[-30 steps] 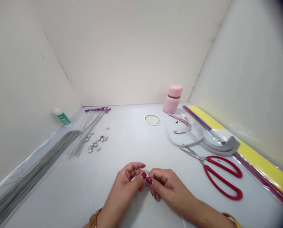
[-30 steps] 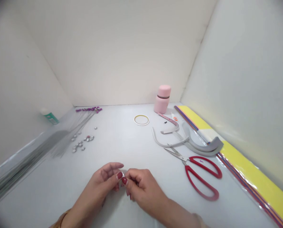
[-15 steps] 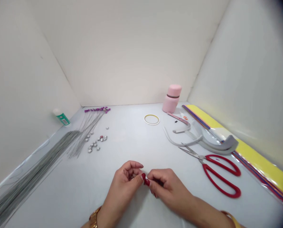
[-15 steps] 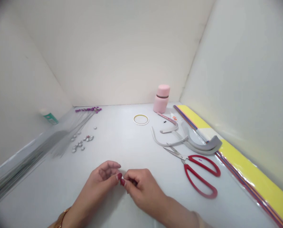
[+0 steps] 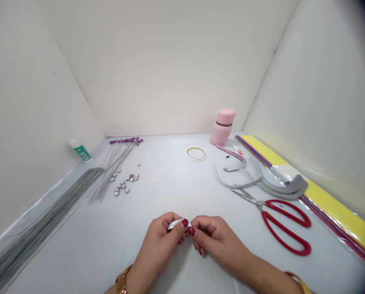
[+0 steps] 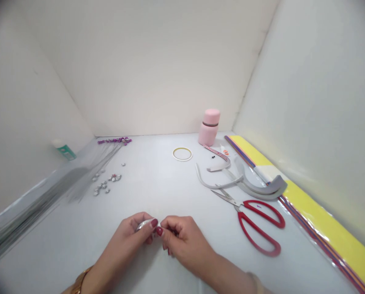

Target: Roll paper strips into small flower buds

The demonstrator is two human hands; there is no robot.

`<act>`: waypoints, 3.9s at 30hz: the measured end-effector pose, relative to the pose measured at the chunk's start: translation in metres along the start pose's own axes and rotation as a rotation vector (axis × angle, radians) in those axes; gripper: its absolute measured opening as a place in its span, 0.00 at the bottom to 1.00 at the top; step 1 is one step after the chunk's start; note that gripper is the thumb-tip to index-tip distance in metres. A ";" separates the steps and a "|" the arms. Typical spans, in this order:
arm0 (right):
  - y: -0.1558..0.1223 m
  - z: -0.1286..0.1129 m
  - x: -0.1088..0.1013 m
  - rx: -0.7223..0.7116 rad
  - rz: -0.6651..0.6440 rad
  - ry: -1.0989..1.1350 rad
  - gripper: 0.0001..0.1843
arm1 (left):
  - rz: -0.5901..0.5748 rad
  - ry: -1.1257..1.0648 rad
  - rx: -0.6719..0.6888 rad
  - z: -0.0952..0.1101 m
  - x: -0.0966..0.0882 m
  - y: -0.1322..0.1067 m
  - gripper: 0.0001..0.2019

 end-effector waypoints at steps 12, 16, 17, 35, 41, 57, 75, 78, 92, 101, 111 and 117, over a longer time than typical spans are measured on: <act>-0.002 -0.007 -0.001 -0.001 -0.027 0.032 0.15 | 0.026 -0.059 -0.021 -0.004 0.001 0.000 0.13; -0.002 -0.005 -0.001 0.002 -0.049 0.093 0.14 | 0.041 -0.105 -0.030 0.000 0.001 -0.001 0.12; -0.002 -0.005 -0.001 -0.005 -0.048 0.101 0.13 | 0.051 -0.113 -0.035 0.001 0.001 -0.001 0.11; -0.001 -0.007 -0.003 -0.064 0.034 0.019 0.09 | -0.007 -0.072 -0.008 0.002 0.004 -0.002 0.12; 0.002 -0.003 -0.002 -0.007 0.013 0.123 0.11 | -0.037 -0.041 0.015 0.003 0.004 -0.003 0.13; -0.004 -0.005 -0.002 -0.078 0.059 -0.002 0.09 | -0.036 0.168 0.108 0.002 0.003 -0.005 0.15; -0.003 -0.004 0.000 0.029 0.021 0.120 0.10 | 0.018 0.306 0.195 0.004 -0.003 -0.005 0.07; -0.003 -0.005 -0.003 0.049 0.059 0.155 0.11 | 0.200 0.563 0.514 0.020 -0.011 -0.011 0.08; -0.002 -0.008 -0.005 -0.015 0.105 0.174 0.10 | 0.115 0.511 0.660 0.023 -0.002 -0.014 0.08; -0.005 -0.009 -0.008 -0.069 0.161 0.039 0.10 | 0.134 0.358 0.432 0.016 -0.003 -0.010 0.05; -0.010 -0.014 -0.010 -0.112 0.265 -0.144 0.09 | 0.131 0.065 0.132 0.005 -0.004 -0.004 0.07; -0.017 -0.027 -0.010 -0.317 0.328 -0.256 0.10 | 0.141 -0.113 -0.027 -0.003 -0.001 -0.003 0.08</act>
Point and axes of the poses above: each hand's wrist, its own y-axis towards the middle knuckle, its own x-axis out of the palm, z = x × y, the point moved 5 cm from there along y, towards the middle knuckle, and after that the axes turned 12 degrees about x, right-handed, at the moved point
